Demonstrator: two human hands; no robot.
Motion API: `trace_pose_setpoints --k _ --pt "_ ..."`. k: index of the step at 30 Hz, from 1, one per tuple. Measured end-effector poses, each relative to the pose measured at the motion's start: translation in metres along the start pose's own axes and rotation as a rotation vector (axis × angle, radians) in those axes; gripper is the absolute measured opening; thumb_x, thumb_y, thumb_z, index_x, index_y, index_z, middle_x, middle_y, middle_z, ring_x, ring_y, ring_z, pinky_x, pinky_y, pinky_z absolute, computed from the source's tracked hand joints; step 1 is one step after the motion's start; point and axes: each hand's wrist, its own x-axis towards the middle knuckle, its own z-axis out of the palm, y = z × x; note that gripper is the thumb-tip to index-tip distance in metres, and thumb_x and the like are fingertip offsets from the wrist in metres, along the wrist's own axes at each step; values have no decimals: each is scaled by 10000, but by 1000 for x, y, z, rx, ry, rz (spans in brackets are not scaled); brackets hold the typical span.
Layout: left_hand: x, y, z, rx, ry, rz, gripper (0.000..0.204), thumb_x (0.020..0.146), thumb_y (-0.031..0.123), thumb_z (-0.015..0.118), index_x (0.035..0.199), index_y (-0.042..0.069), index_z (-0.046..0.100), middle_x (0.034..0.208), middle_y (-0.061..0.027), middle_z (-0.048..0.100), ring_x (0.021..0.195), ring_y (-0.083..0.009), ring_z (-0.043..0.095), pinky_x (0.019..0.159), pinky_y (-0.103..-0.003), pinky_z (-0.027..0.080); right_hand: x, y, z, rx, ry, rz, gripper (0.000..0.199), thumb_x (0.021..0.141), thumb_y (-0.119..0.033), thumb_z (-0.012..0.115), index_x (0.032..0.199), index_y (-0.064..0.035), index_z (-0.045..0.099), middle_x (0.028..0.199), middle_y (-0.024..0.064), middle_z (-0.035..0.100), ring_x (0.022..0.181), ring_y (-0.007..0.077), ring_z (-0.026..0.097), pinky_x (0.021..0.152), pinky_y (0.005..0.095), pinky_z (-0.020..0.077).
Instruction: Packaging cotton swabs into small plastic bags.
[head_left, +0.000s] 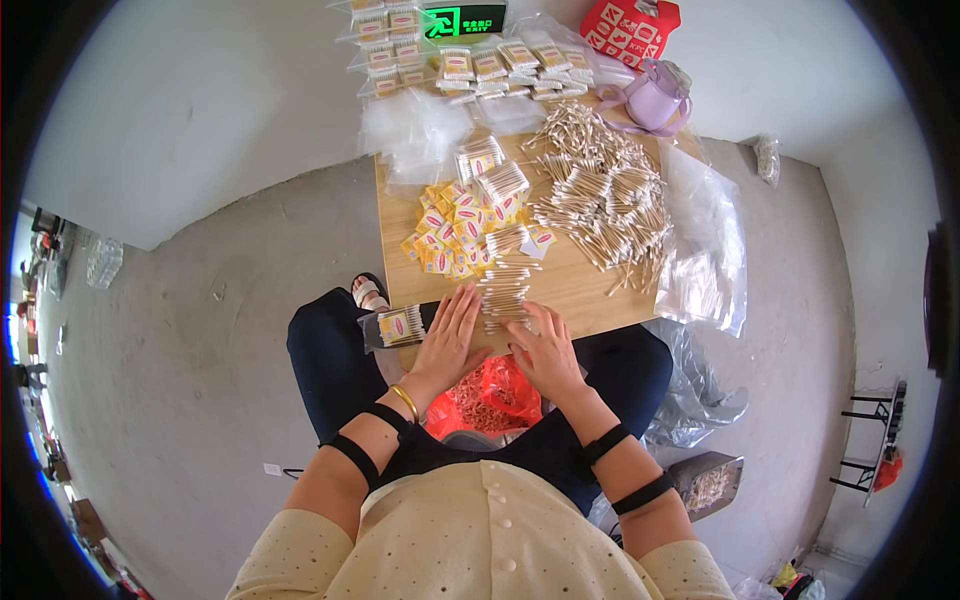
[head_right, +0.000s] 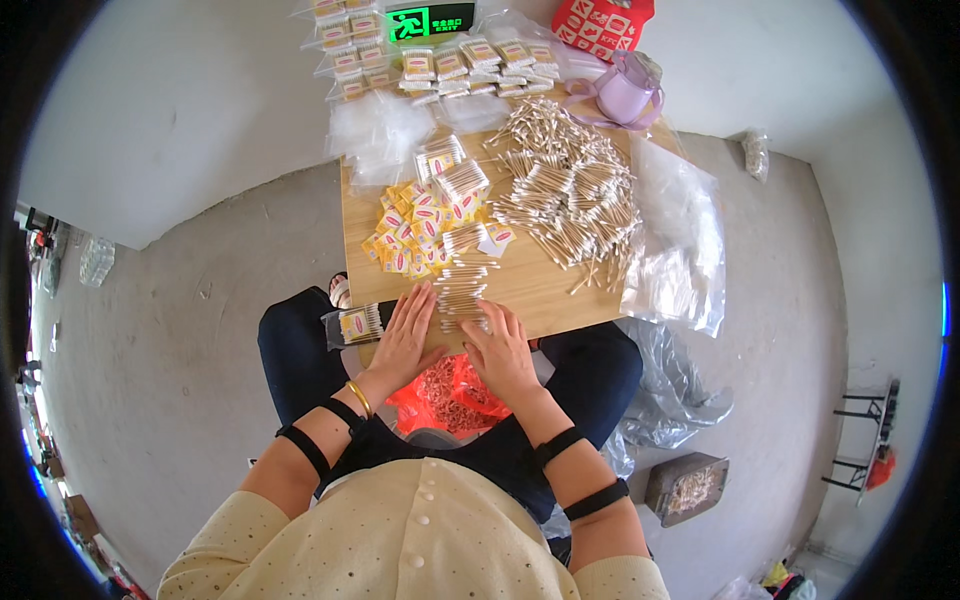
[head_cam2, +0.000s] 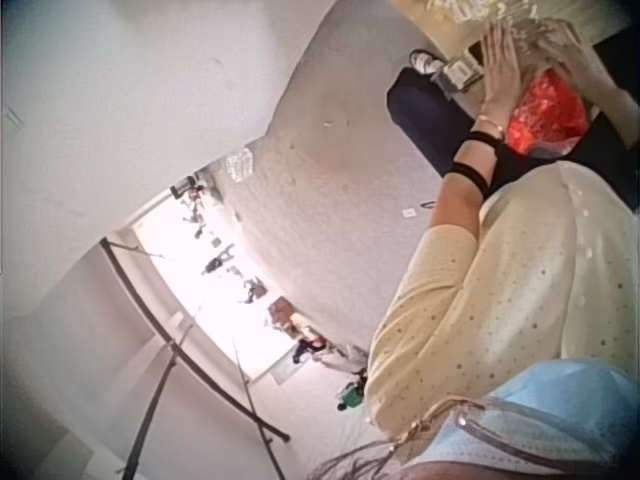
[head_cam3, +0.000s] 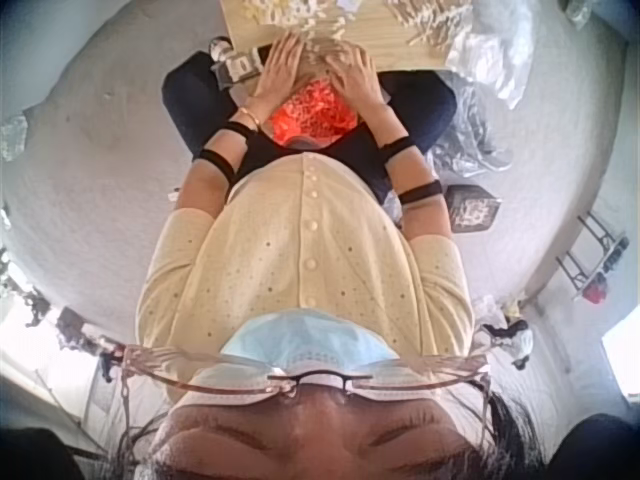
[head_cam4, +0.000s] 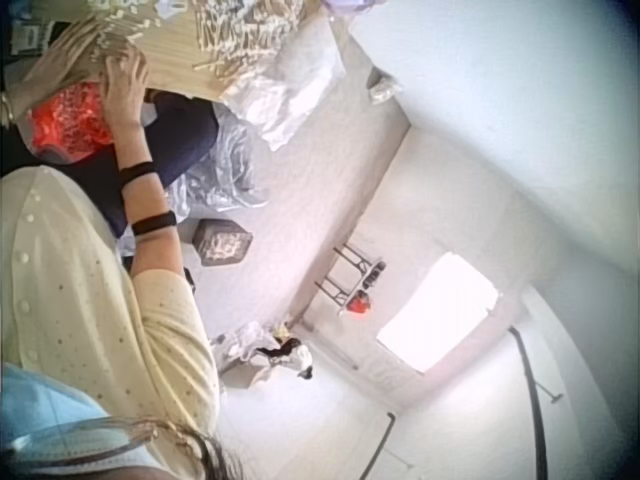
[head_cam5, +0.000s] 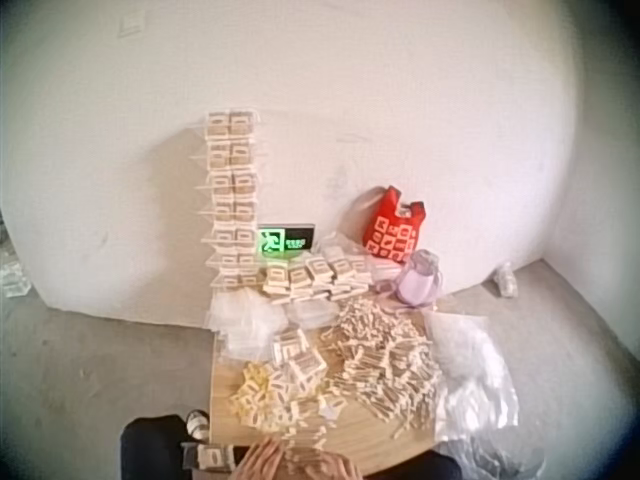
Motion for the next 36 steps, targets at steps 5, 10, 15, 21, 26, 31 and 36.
trace_pose_setpoints --k 5,10,15,21,26,31,36 --pt "1 1 -2 -9 -4 -4 968 893 405 724 1576 -41 204 1650 -215 215 1543 -373 211 1264 -501 196 8 3 0 9 32 3 353 859 -147 694 1211 -134 668 1405 150 473 1301 378 461 1074 511 404" --pt "2 1 -2 -48 16 -2 962 874 375 752 1566 -38 226 1650 -209 218 1539 -376 220 1258 -502 214 10 6 5 0 44 4 338 862 -150 690 1199 -129 674 1386 146 482 1296 375 462 1068 506 402" --pt "0 0 -3 -60 17 -14 936 863 359 760 1549 -35 261 1647 -200 233 1539 -372 222 1259 -498 214 15 -1 -1 10 47 6 327 862 -149 687 1187 -121 677 1366 142 492 1288 372 466 1064 502 403" --pt "0 0 -2 -73 23 -19 910 856 349 762 1535 -34 293 1643 -198 243 1537 -369 228 1261 -493 214 28 7 0 9 105 40 316 822 -84 695 1135 -119 688 1303 116 522 1224 357 498 1026 478 430" --pt "0 -1 0 -111 56 -10 862 840 314 790 1505 12 332 1638 -211 247 1520 -410 246 1249 -519 228 56 16 4 17 143 34 308 794 -56 707 1092 -133 691 1186 91 549 1132 332 527 976 463 446" --pt "2 1 -3 -100 24 -8 743 875 331 765 1504 161 407 1627 -212 254 1520 -417 241 1241 -546 238 83 22 6 -20 135 -15 206 787 -54 715 976 -131 688 1066 70 548 1060 301 538 917 441 451" --pt "2 3 -4 -98 0 -17 705 888 341 751 1506 233 431 1634 -200 244 1528 -408 226 1248 -545 221 98 28 8 -26 0 -99 96 801 -65 713 867 -119 669 1035 63 546 1051 286 539 893 423 446"
